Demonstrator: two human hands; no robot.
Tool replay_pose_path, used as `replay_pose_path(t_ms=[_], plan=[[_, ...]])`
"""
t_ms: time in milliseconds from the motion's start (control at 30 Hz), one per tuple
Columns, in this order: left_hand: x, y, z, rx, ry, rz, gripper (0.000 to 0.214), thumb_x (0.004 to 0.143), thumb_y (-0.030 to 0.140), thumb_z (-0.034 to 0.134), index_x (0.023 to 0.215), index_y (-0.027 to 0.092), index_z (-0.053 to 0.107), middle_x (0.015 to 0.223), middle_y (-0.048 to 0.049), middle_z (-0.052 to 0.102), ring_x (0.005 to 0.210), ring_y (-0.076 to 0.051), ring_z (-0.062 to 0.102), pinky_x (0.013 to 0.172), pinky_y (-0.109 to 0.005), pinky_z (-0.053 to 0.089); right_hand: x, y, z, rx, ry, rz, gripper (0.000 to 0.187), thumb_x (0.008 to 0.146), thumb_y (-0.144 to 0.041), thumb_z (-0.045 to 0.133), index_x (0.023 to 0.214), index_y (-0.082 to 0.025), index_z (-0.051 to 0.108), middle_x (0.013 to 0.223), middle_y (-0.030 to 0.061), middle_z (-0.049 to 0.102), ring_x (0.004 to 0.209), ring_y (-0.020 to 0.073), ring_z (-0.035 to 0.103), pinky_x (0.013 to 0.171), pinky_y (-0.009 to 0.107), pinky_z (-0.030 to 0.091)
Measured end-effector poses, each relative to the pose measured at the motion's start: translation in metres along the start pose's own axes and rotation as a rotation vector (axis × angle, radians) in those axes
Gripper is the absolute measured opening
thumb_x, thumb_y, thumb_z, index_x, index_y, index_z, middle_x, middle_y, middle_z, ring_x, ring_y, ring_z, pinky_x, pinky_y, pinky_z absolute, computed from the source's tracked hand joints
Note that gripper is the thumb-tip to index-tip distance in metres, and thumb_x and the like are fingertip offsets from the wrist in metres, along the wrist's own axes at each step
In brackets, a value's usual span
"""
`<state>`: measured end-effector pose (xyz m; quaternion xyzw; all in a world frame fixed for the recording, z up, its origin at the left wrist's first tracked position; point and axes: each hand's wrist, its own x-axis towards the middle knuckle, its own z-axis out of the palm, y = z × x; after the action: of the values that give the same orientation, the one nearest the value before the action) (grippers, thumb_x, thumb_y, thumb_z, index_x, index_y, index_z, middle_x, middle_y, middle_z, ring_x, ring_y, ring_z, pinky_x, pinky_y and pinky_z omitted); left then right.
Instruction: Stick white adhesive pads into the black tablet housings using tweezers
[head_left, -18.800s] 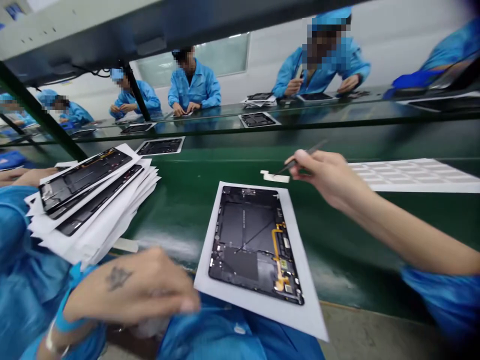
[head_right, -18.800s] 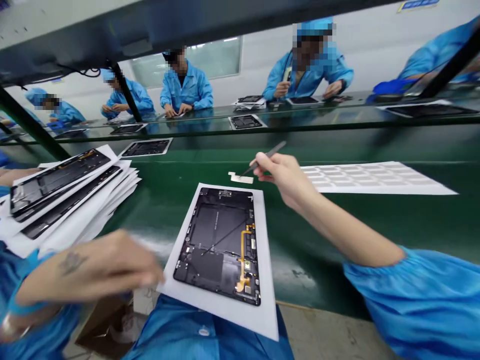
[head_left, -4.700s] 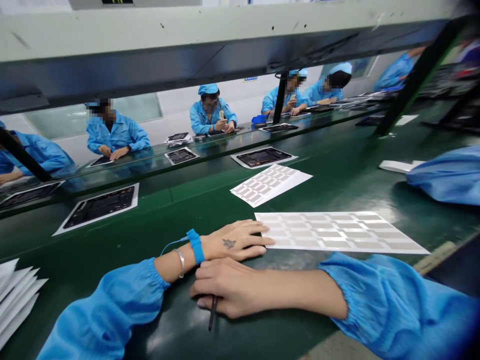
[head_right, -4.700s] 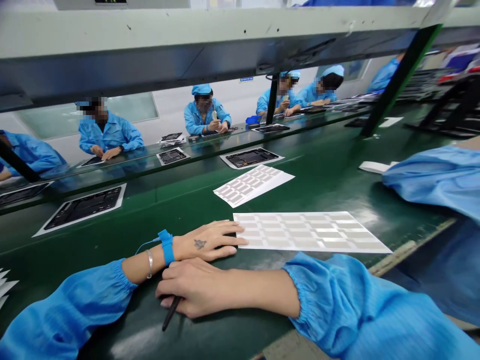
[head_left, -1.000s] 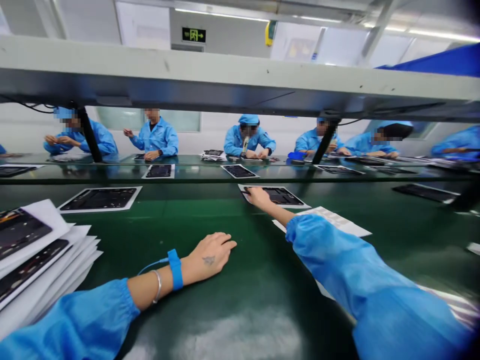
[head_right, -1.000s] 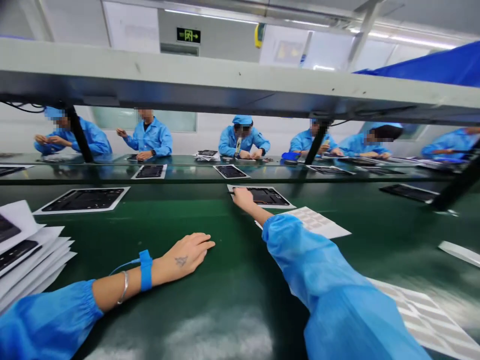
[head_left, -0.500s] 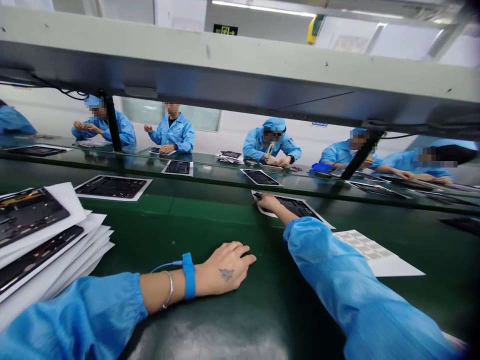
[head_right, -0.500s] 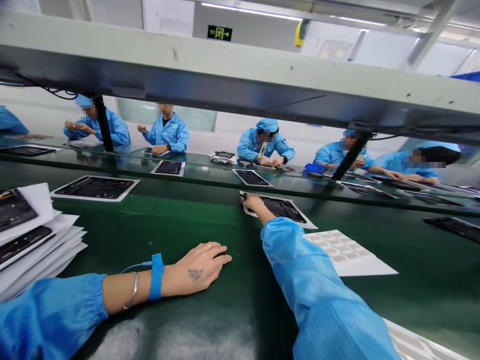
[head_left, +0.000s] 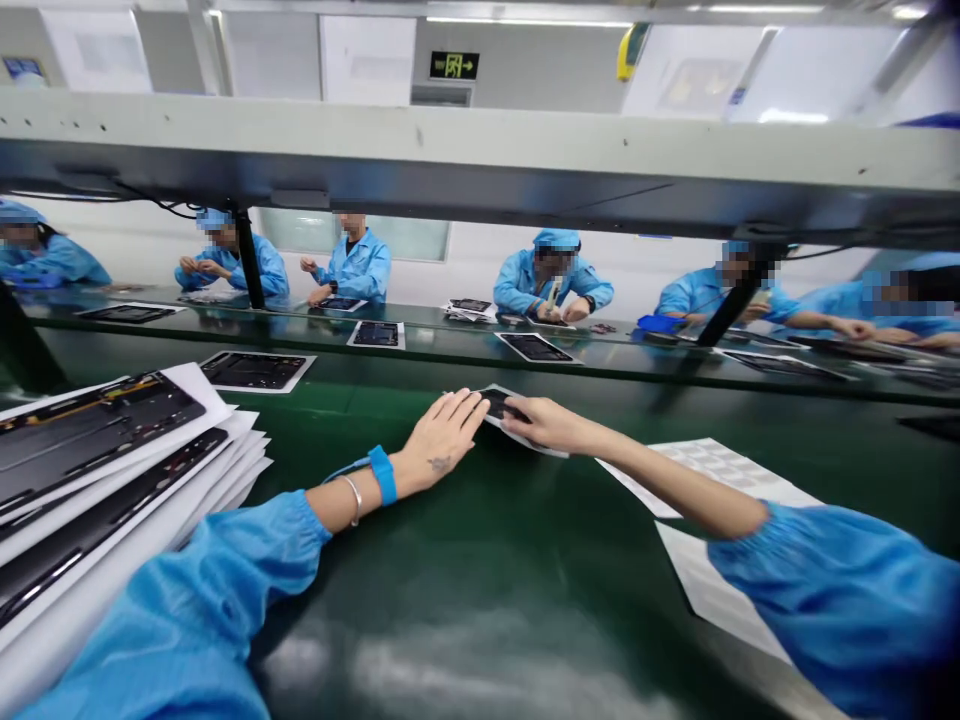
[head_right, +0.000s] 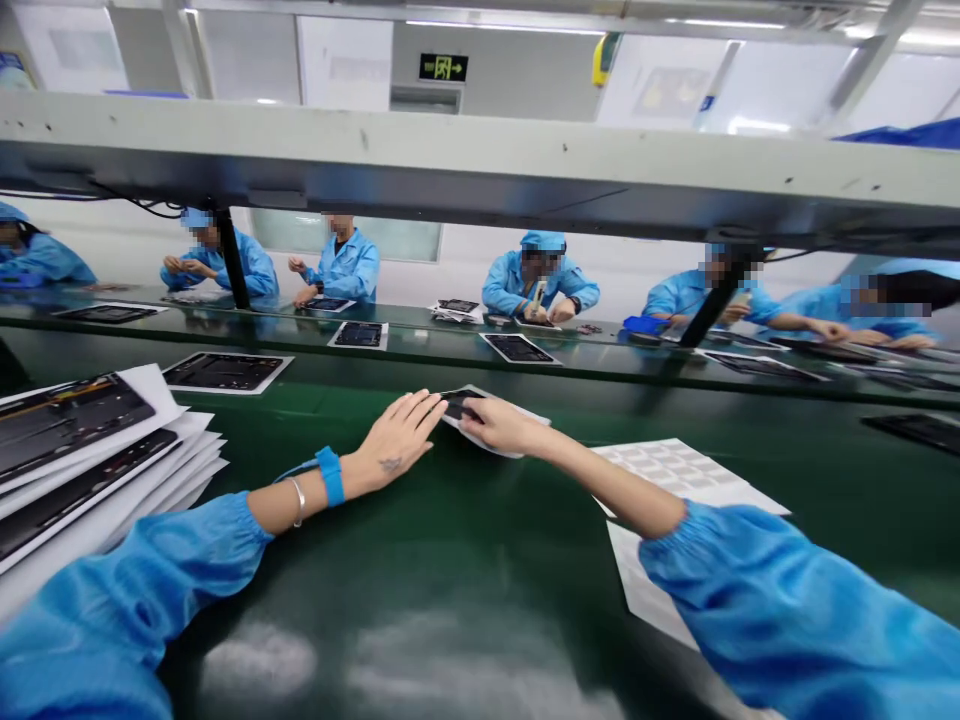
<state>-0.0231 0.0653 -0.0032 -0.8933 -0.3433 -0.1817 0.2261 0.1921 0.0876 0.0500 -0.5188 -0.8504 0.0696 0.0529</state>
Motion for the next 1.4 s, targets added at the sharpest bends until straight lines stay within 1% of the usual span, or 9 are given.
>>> replay_pose_path(t_ms=[167,333,500,633,733,800,1000,1133,1400], plan=[[-0.011,0.046,-0.074,0.062,-0.151,0.363,0.022,0.099,0.011,0.036,0.107,0.016,0.055,0.098,-0.0087,0.062,0.088,-0.023,0.06,0.073,-0.036,0.047,-0.114,-0.033,-0.023,0.369,0.096,-0.244,0.04,0.095,-0.051,0.045,0.1,-0.017,0.065,0.095,0.0071,0.068,0.081,0.019,0.059,0.075,0.03,0.045],[-0.052,0.117,-0.149,-0.153,-0.317,0.512,0.01,0.091,0.011,0.048,0.096,0.017,0.052,0.089,-0.0062,0.058,0.072,-0.022,0.054,0.05,-0.031,0.037,-0.208,-0.027,-0.037,0.744,0.558,0.063,0.057,0.087,-0.071,0.047,0.08,-0.022,0.076,0.098,0.0081,0.068,0.095,0.0248,0.058,0.082,0.035,0.043],[-0.083,0.158,-0.167,-0.224,-0.43,0.618,0.009,0.092,0.016,0.049,0.085,0.019,0.055,0.074,-0.0052,0.058,0.06,-0.02,0.052,0.039,-0.032,0.022,-0.271,0.008,-0.02,0.892,0.827,0.446,0.061,0.073,-0.076,0.06,0.057,-0.019,0.071,0.055,0.0019,0.048,0.058,0.0148,0.042,0.057,0.03,0.035],[-0.086,0.156,-0.166,-0.319,-0.625,0.672,0.008,0.09,0.022,0.059,0.098,0.019,0.058,0.088,-0.0047,0.066,0.062,-0.018,0.058,0.042,-0.031,0.028,-0.3,0.041,0.0,1.046,0.821,0.564,0.062,0.07,-0.078,0.062,0.059,-0.018,0.07,0.054,0.0025,0.051,0.053,0.0132,0.042,0.051,0.029,0.036],[-0.053,0.146,-0.159,-0.408,-0.753,0.65,0.018,0.091,0.031,0.062,0.104,0.02,0.057,0.09,-0.0023,0.067,0.066,-0.017,0.06,0.052,-0.029,0.04,-0.305,0.054,0.014,1.204,0.698,0.642,0.057,0.059,-0.071,0.077,0.074,-0.017,0.075,0.061,0.0056,0.063,0.059,0.0162,0.056,0.061,0.032,0.049],[-0.015,0.144,-0.142,-0.396,-0.665,0.613,0.013,0.098,0.029,0.051,0.104,0.019,0.057,0.095,-0.0038,0.066,0.075,-0.018,0.062,0.064,-0.029,0.045,-0.299,0.057,0.023,1.22,0.658,0.672,0.055,0.052,-0.062,0.086,0.081,-0.016,0.075,0.069,0.0068,0.068,0.068,0.0189,0.063,0.072,0.034,0.053],[0.08,0.156,-0.039,-0.546,-0.33,0.767,0.038,0.099,0.036,0.052,0.135,0.022,0.054,0.151,-0.0119,0.039,0.141,-0.029,0.034,0.113,-0.045,0.032,-0.272,0.062,0.039,1.05,0.642,0.624,0.052,0.064,-0.066,0.076,0.075,-0.016,0.072,0.077,0.0065,0.071,0.076,0.0196,0.065,0.079,0.034,0.053],[0.086,0.162,0.008,-0.703,-0.354,0.785,0.042,0.101,0.04,0.046,0.139,0.024,0.053,0.155,-0.011,0.035,0.146,-0.027,0.027,0.118,-0.044,0.025,-0.265,0.065,0.038,1.014,0.47,0.64,0.054,0.067,-0.07,0.071,0.079,-0.018,0.071,0.08,0.0077,0.075,0.082,0.0237,0.069,0.077,0.034,0.052],[0.08,0.165,0.021,-0.782,-0.319,0.745,0.043,0.102,0.041,0.044,0.141,0.024,0.052,0.152,-0.011,0.04,0.144,-0.025,0.032,0.119,-0.041,0.024,-0.257,0.07,0.034,1.007,0.371,0.683,0.055,0.064,-0.073,0.071,0.079,-0.02,0.065,0.076,0.0077,0.076,0.075,0.0227,0.068,0.066,0.031,0.048]])
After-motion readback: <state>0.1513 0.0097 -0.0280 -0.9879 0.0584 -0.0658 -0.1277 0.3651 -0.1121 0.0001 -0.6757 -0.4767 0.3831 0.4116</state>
